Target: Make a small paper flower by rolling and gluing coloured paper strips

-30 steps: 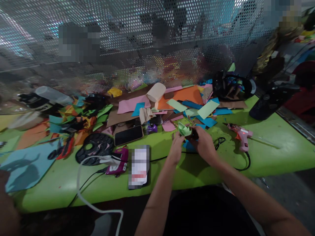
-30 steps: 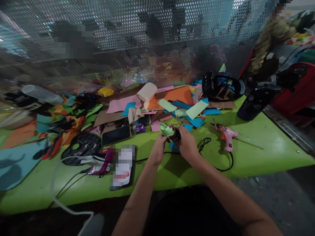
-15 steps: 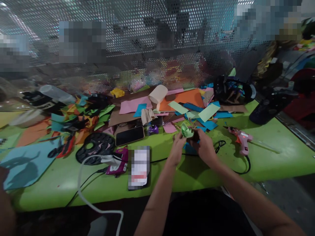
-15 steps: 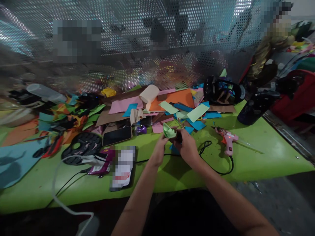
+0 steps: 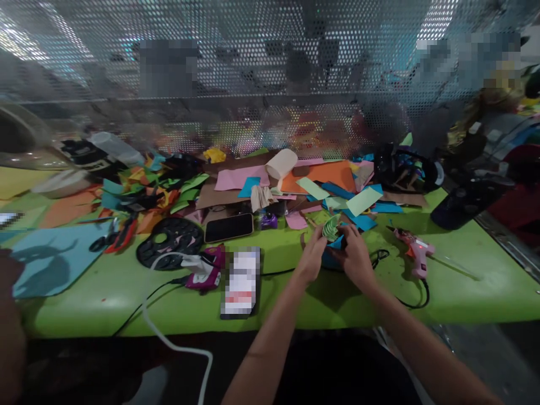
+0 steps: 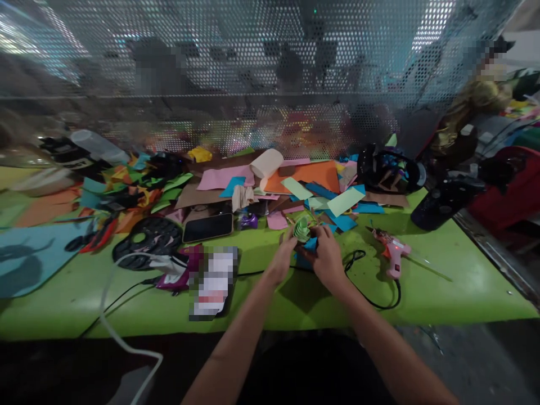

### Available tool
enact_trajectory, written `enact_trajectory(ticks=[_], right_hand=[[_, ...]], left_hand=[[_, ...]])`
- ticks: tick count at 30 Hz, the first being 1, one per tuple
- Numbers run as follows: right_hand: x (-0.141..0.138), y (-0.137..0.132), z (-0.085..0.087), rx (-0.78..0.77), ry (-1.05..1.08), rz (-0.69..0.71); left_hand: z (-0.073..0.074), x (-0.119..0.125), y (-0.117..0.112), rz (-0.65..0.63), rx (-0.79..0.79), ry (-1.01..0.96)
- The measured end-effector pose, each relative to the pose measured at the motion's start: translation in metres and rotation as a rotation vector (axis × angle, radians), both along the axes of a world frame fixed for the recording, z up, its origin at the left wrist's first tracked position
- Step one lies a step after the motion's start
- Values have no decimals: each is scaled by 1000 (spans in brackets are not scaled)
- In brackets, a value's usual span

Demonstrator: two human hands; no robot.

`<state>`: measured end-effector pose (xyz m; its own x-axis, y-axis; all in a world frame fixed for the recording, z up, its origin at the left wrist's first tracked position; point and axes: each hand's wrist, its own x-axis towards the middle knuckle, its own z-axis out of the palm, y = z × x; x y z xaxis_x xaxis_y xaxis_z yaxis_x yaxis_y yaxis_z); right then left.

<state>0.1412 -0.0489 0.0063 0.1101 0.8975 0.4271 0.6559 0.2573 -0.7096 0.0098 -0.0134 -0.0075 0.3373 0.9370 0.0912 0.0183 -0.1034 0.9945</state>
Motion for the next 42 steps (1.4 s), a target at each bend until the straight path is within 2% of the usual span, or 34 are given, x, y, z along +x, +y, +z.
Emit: enact_trajectory(ticks=[4, 7, 9, 11, 14, 19, 26, 34, 42], right_hand=[[6, -5, 4, -29, 53, 45], [18, -9, 23, 97, 88, 36], [26, -9, 42, 194, -21, 56], [31, -4, 60, 235, -194, 154], [34, 5, 76, 207, -337, 272], [30, 14, 78, 157, -377, 330], [26, 15, 79, 163, -376, 293], [25, 14, 76, 152, -384, 241], [30, 15, 81, 125, -404, 344]], left_hand=[[8, -6, 0, 23, 167, 84], [14, -9, 0, 64, 251, 207], [16, -9, 0, 70, 303, 318], [18, -9, -1, 54, 355, 426], [19, -8, -2, 48, 417, 534], [18, -8, -4, 62, 501, 616], [18, -7, -5, 110, 576, 631], [20, -7, -6, 113, 573, 658], [20, -6, -6, 80, 517, 630]])
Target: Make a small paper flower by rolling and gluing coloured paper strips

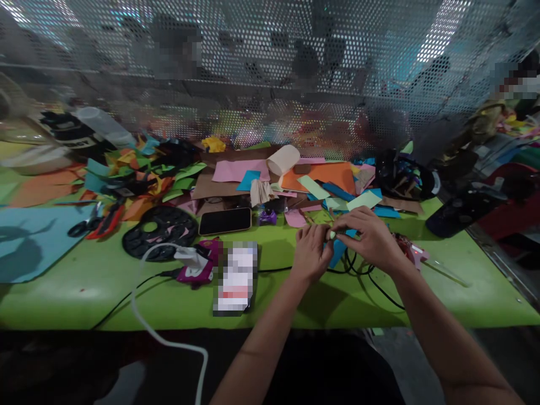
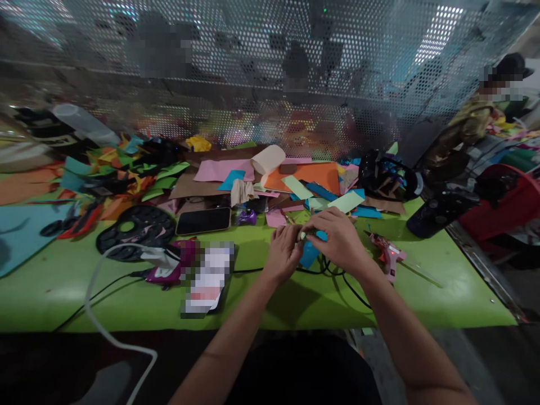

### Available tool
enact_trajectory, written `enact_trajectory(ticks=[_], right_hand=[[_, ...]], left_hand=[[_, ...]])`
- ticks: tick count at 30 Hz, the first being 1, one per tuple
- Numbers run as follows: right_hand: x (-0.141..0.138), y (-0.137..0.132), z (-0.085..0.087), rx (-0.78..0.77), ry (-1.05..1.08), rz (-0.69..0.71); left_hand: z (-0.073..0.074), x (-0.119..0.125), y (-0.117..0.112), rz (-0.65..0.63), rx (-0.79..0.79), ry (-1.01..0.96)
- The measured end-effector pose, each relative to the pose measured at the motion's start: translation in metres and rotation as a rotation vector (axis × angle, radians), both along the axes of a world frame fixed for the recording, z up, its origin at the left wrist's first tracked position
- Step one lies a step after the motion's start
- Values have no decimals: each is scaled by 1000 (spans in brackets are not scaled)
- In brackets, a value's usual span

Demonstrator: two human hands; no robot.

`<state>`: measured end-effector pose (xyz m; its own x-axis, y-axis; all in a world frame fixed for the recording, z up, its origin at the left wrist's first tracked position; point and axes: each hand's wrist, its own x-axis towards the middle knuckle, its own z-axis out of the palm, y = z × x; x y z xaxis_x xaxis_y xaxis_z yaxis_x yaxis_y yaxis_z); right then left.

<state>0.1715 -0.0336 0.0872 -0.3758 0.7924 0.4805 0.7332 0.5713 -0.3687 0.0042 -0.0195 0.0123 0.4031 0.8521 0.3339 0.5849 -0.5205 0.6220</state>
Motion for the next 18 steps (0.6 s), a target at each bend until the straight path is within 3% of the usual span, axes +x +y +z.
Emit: enact_trajectory(ticks=[13, 18], right_hand=[[3, -1, 0, 15, -92, 11], [-4, -4, -2, 63, -96, -52]], left_hand=[[1, 0, -1, -28, -25, -15], [0, 1, -1, -10, -11, 0]])
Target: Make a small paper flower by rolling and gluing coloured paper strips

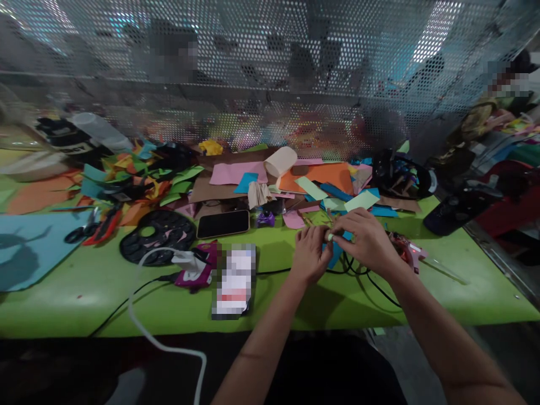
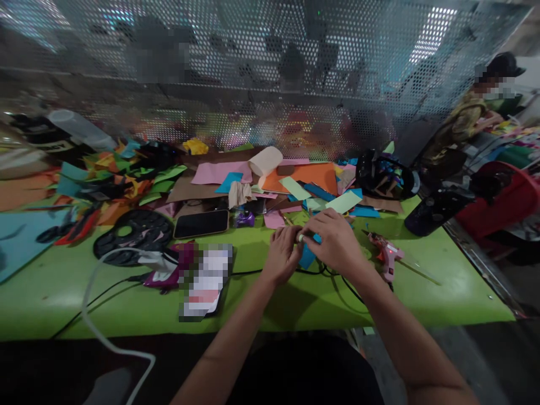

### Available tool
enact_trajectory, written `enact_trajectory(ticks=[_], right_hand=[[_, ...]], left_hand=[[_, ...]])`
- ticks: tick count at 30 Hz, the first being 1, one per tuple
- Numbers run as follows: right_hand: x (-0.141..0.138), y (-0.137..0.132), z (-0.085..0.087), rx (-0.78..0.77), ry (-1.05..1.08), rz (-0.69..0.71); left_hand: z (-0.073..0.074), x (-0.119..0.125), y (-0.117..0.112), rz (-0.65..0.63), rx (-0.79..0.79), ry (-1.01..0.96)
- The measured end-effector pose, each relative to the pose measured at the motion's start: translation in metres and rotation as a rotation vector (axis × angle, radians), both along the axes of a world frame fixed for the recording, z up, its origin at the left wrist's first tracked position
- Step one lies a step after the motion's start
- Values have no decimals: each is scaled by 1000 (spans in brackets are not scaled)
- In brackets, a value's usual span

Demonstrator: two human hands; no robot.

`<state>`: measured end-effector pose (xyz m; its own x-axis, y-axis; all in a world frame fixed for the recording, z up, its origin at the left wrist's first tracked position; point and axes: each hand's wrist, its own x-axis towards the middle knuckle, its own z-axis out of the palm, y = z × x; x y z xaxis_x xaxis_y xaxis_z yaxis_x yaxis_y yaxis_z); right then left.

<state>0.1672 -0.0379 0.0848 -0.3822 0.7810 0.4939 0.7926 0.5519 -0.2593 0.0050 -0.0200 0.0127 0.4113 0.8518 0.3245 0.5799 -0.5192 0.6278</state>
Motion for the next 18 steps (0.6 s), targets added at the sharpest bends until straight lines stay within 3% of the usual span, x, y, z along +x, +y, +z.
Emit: enact_trajectory(ticks=[7, 18], right_hand=[[-12, -2, -7, 51, -28, -166], [-13, -2, -14, 98, -35, -164]], left_hand=[[-3, 0, -1, 2, 27, 18], [-2, 1, -2, 17, 14, 39]])
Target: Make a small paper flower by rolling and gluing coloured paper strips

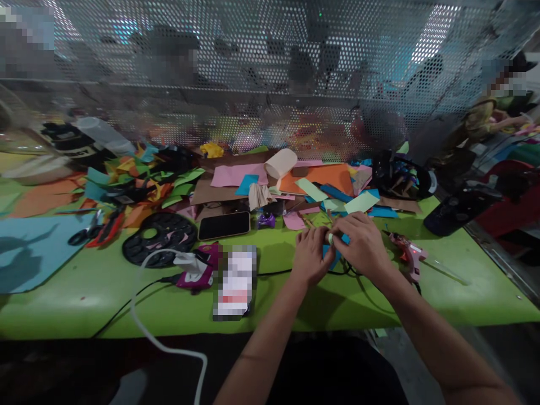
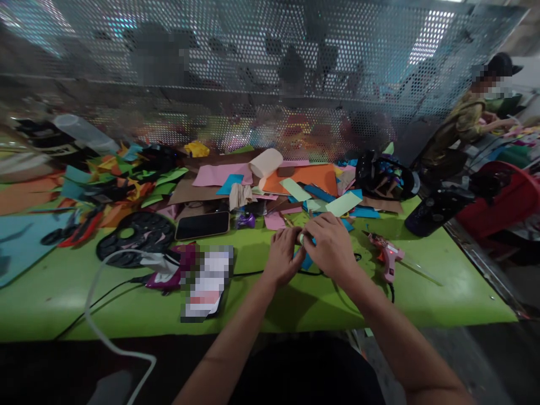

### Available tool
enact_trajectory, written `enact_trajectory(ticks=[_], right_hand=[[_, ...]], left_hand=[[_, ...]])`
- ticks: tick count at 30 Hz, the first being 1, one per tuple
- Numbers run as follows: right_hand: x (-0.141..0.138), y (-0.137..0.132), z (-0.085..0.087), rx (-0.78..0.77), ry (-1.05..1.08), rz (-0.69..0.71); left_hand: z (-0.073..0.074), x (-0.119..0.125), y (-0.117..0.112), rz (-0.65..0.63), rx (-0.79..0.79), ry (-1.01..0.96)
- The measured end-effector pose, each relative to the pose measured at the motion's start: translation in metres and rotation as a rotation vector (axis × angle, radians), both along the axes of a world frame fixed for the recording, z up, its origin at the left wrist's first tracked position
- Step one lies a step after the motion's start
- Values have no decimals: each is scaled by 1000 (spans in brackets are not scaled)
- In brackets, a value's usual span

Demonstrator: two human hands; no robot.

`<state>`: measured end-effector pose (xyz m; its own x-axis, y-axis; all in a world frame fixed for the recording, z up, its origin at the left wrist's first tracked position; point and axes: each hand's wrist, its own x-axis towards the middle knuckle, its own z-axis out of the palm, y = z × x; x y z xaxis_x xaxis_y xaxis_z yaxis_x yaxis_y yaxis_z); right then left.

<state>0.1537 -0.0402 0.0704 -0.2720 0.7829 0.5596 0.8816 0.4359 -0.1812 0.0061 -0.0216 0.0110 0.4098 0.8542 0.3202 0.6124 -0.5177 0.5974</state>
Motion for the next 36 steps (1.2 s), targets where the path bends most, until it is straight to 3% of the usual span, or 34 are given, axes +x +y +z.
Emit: enact_trajectory(ticks=[13, 22, 36], right_hand=[[3, -1, 1, -28, 63, 76], [11, -2, 13, -177, 136, 205], [6, 3, 4, -130, 205, 83]], left_hand=[[0, 3, 0, 35, -3, 53], [-2, 1, 2, -1, -31, -11], [-3, 4, 2, -13, -32, -3]])
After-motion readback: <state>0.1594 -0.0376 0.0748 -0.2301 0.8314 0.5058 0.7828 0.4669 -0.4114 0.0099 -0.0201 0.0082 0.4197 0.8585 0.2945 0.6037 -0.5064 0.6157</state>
